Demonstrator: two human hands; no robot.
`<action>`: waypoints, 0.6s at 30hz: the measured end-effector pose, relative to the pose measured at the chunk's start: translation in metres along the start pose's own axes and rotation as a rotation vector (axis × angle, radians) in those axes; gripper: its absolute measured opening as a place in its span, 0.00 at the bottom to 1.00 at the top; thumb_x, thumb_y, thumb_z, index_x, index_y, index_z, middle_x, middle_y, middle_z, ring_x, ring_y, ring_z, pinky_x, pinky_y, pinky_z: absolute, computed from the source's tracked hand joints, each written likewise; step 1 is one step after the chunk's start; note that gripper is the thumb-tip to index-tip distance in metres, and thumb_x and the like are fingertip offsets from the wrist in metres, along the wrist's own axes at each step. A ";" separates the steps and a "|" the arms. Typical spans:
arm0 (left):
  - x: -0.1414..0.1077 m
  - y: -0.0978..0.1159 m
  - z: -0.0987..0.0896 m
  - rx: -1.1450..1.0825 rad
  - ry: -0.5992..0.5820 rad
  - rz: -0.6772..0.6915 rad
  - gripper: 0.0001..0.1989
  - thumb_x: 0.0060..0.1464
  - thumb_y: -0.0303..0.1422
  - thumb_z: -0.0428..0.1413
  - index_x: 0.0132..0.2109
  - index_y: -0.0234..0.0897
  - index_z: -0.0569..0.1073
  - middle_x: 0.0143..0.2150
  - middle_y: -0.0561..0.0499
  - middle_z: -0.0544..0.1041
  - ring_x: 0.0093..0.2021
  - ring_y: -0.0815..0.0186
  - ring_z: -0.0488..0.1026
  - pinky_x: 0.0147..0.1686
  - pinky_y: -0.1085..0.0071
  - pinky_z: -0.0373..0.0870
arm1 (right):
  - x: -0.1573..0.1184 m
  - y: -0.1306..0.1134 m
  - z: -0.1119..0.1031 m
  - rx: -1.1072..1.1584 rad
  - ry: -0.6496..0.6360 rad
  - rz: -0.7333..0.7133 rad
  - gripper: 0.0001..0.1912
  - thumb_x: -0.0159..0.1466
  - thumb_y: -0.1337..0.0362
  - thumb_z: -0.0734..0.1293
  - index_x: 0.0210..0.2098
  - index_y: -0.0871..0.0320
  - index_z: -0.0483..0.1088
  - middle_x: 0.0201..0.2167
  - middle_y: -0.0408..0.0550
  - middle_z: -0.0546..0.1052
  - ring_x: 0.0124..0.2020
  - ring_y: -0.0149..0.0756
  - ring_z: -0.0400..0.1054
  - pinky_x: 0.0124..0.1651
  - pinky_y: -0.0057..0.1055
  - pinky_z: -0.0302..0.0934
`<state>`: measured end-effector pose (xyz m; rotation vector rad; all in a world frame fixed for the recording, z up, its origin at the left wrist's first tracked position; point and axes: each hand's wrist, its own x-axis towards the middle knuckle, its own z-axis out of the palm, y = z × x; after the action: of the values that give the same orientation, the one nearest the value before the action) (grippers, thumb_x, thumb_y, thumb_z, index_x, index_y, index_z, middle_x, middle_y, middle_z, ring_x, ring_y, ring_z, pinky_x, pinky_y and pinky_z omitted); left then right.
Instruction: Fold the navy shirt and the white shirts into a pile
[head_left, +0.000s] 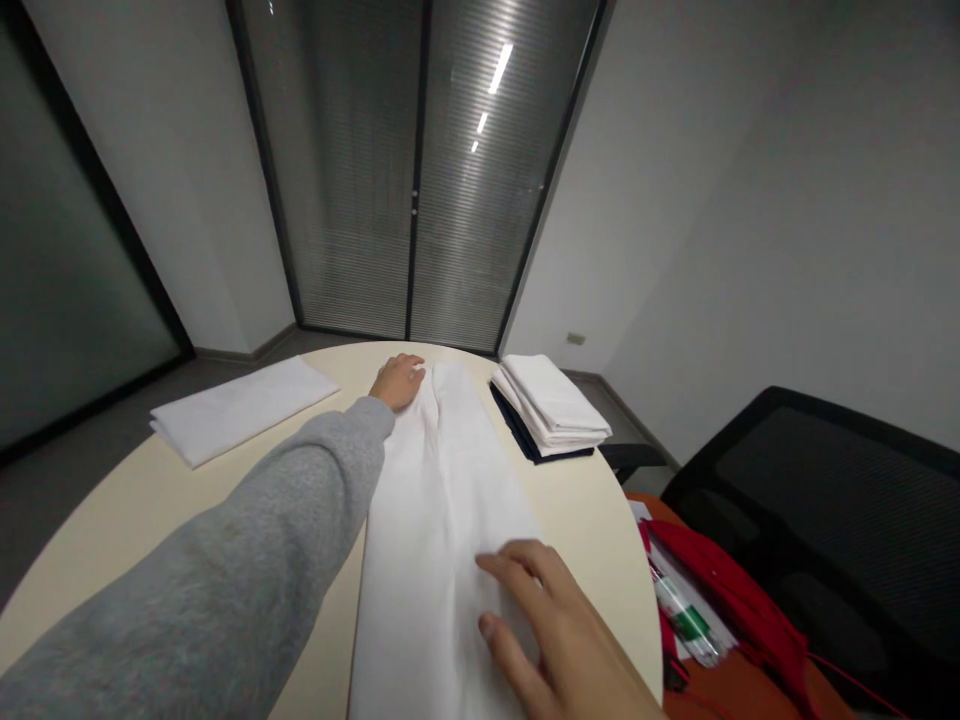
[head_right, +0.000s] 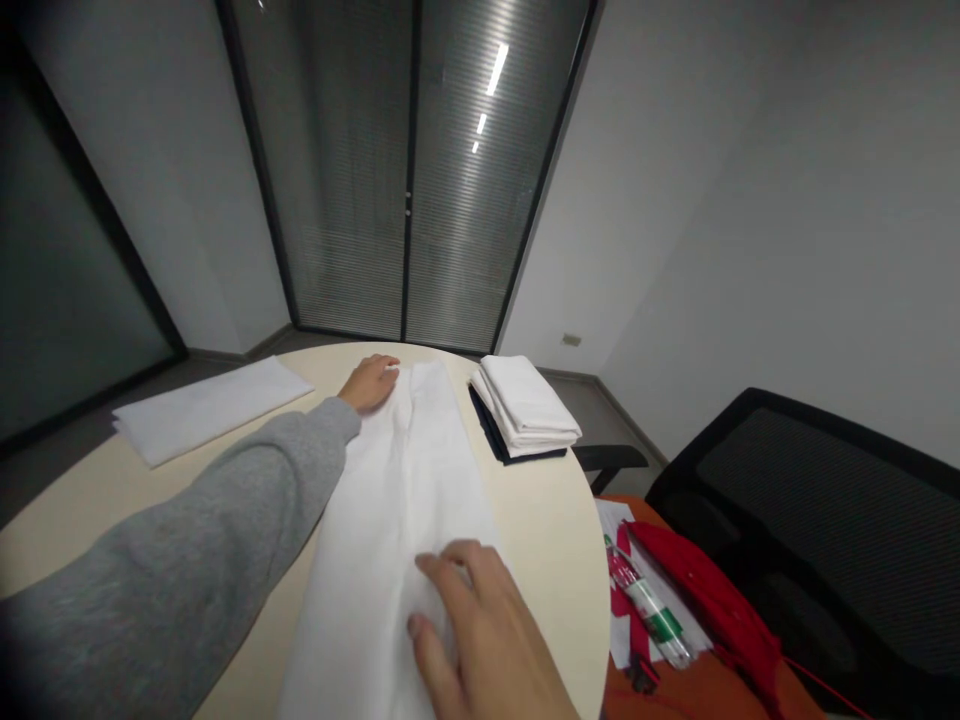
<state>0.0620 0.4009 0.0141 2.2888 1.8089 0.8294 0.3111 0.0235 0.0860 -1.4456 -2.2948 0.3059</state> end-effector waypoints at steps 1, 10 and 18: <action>-0.002 -0.006 -0.002 0.007 -0.001 -0.007 0.24 0.71 0.41 0.45 0.67 0.42 0.69 0.69 0.44 0.70 0.68 0.54 0.65 0.67 0.57 0.60 | 0.024 0.007 -0.001 -0.041 -0.025 -0.029 0.22 0.71 0.63 0.67 0.64 0.48 0.69 0.59 0.51 0.74 0.60 0.41 0.71 0.63 0.38 0.67; -0.005 -0.038 0.011 0.100 -0.219 -0.007 0.32 0.70 0.50 0.43 0.75 0.45 0.58 0.79 0.46 0.53 0.78 0.52 0.49 0.73 0.51 0.47 | 0.157 0.061 0.053 -0.268 -0.122 0.048 0.23 0.75 0.62 0.62 0.68 0.54 0.66 0.66 0.56 0.70 0.64 0.50 0.63 0.63 0.49 0.60; -0.009 -0.033 0.008 0.082 -0.333 0.073 0.38 0.68 0.57 0.42 0.76 0.43 0.57 0.80 0.46 0.50 0.79 0.49 0.44 0.73 0.45 0.42 | 0.153 0.021 0.056 -0.320 -0.263 -0.013 0.25 0.74 0.56 0.60 0.68 0.52 0.65 0.57 0.58 0.75 0.55 0.54 0.69 0.53 0.47 0.63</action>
<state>0.0360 0.4044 -0.0095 2.3817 1.6480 0.3566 0.2449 0.1716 0.0620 -1.6221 -2.6605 0.1338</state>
